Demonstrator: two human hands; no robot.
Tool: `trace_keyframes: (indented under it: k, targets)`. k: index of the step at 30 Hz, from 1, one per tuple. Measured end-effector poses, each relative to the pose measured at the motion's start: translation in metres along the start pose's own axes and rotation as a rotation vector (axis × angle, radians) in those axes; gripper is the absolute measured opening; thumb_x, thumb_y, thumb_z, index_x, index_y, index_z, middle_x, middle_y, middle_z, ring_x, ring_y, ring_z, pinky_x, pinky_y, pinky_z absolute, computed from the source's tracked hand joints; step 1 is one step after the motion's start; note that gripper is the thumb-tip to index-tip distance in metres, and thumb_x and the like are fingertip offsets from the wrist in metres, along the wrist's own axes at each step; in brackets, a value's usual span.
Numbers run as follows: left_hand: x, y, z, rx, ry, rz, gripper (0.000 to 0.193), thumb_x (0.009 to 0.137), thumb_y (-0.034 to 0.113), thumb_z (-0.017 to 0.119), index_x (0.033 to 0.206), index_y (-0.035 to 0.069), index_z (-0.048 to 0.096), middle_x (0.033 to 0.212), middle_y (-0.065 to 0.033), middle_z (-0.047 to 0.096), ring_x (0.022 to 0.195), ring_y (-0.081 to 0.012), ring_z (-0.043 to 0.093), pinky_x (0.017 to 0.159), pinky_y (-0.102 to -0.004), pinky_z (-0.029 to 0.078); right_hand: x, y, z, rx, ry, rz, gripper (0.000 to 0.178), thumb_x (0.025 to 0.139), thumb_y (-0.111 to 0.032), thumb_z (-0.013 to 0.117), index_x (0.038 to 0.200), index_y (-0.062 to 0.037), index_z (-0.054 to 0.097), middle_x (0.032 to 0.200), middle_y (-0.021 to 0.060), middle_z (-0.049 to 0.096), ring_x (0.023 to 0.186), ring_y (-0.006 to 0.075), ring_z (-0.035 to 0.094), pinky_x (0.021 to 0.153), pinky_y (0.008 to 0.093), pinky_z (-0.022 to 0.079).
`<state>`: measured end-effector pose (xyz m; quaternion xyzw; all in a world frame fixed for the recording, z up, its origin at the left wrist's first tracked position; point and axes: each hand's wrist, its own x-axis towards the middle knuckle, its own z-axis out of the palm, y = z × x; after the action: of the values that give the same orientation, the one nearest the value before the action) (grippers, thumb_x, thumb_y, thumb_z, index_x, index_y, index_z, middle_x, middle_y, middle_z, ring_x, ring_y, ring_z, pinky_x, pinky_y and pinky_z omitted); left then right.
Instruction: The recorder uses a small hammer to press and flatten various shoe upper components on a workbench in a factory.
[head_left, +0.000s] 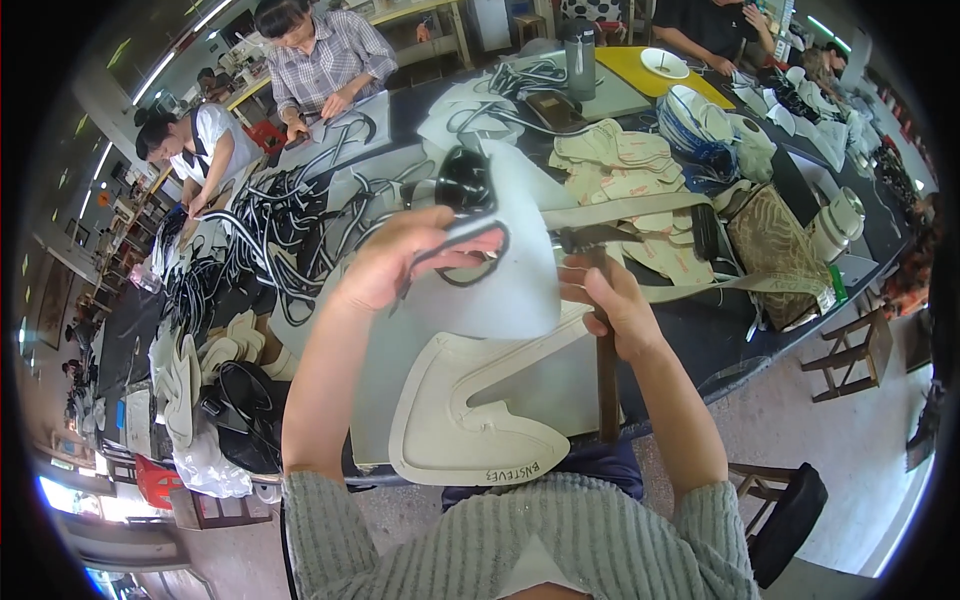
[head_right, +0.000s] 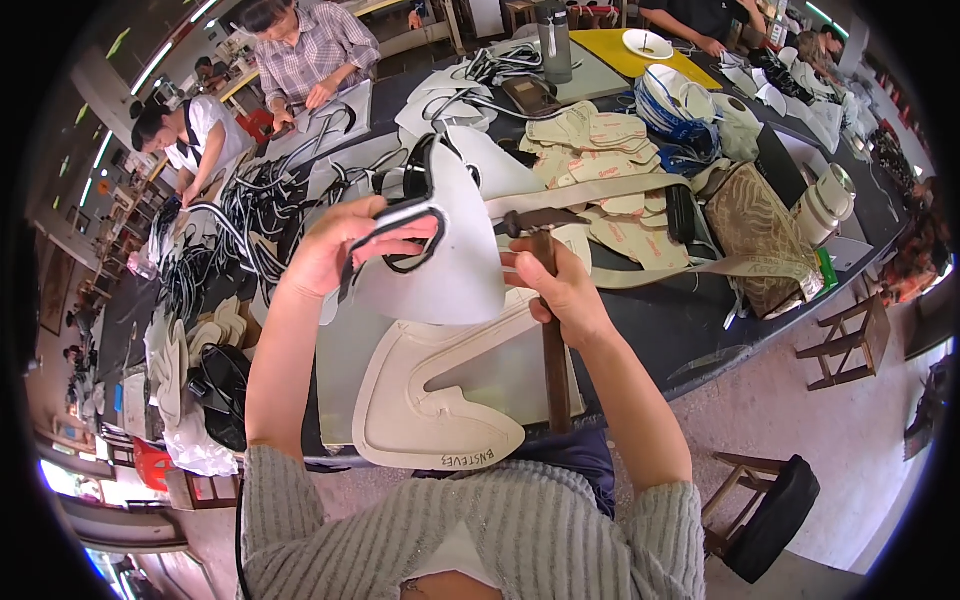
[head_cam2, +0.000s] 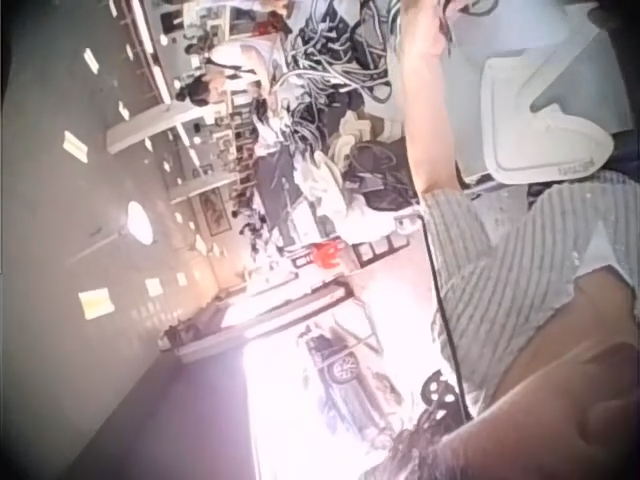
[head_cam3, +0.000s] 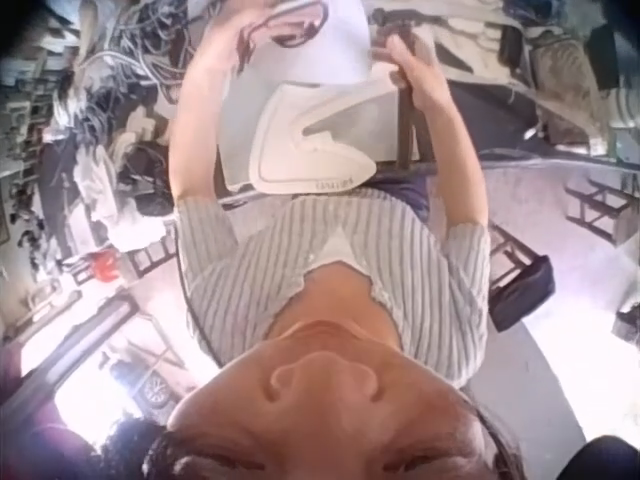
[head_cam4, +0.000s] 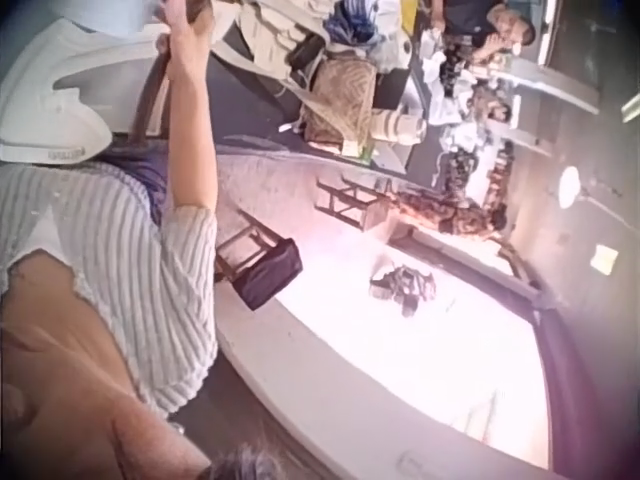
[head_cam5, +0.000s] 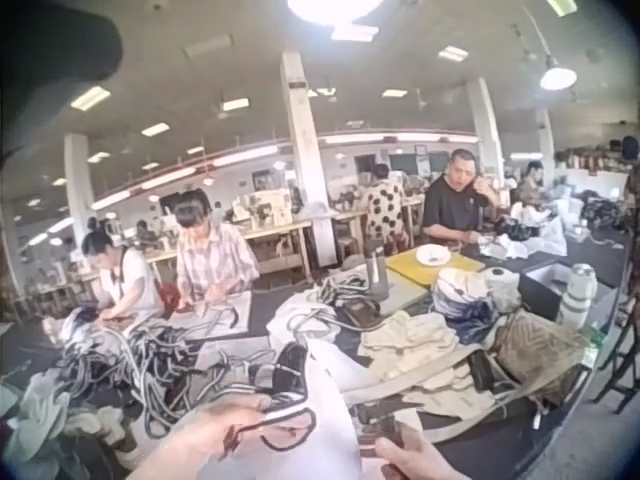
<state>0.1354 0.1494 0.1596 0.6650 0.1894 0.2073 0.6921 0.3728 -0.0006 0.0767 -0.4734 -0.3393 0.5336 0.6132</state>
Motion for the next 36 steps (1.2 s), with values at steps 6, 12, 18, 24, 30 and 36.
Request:
trace_keyframes:
  k: [6,12,18,24,30,36]
  targets:
    - [-0.016,-0.021,0.004,0.074,0.111,0.203,0.017,0.096,0.012,0.060,0.107,-0.001,0.060,0.118,-0.0117,0.067,0.114,-0.0213,0.062,0.102,-0.0361,0.047,-0.009,-0.007,0.011,0.069,0.179,-0.059,0.028,0.081,-0.013,0.079,0.102,-0.0060,0.060,0.068,-0.0040,0.053,0.046,0.0035,0.042,0.038,0.0206,0.028]
    - [-0.048,-0.132,0.043,0.899,0.147,-0.069,0.084,0.075,0.024,0.083,0.143,0.007,0.036,0.123,-0.0159,0.060,0.114,-0.0294,0.059,0.099,-0.0432,0.046,-0.036,-0.027,-0.061,0.344,0.481,-0.395,0.015,0.093,-0.009,0.066,0.105,-0.0037,0.060,0.075,-0.0008,0.060,0.045,0.0030,0.043,0.036,0.0183,0.027]
    - [-0.040,-0.153,0.073,1.080,0.145,0.029,0.089,0.070,0.019,0.081,0.145,0.014,0.034,0.127,-0.0167,0.053,0.119,-0.0364,0.053,0.099,-0.0459,0.046,-0.075,-0.014,-0.088,0.447,0.622,-0.458,0.013,0.094,-0.007,0.063,0.107,-0.0070,0.063,0.096,0.0027,0.067,0.080,0.0127,0.066,0.068,0.0244,0.055]
    - [-0.066,-0.074,0.079,1.135,0.288,0.044,0.082,0.070,0.016,0.076,0.143,0.012,0.039,0.133,-0.0188,0.045,0.119,-0.0367,0.053,0.096,-0.0448,0.049,-0.094,-0.031,-0.091,0.689,0.735,-0.543,0.022,0.100,-0.013,0.053,0.120,-0.0034,0.056,0.083,-0.0005,0.061,0.049,0.0019,0.043,0.036,0.0166,0.031]
    - [-0.079,-0.104,0.000,1.149,0.829,0.136,0.080,0.074,0.023,0.077,0.142,0.005,0.039,0.135,-0.0234,0.047,0.120,-0.0418,0.049,0.093,-0.0472,0.049,-0.086,0.000,-0.064,0.517,0.443,-0.362,0.013,0.097,-0.018,0.060,0.105,-0.0080,0.061,0.078,-0.0002,0.063,0.039,0.0041,0.039,0.036,0.0179,0.033]
    - [-0.102,-0.123,0.047,0.573,0.072,-0.330,0.074,0.086,0.034,0.074,0.142,0.000,0.040,0.142,-0.0221,0.046,0.127,-0.0342,0.049,0.099,-0.0436,0.047,-0.058,0.033,0.014,0.623,0.277,-0.144,0.015,0.093,-0.009,0.065,0.106,-0.0129,0.061,0.084,0.0019,0.063,0.049,0.0052,0.048,0.034,0.0184,0.029]
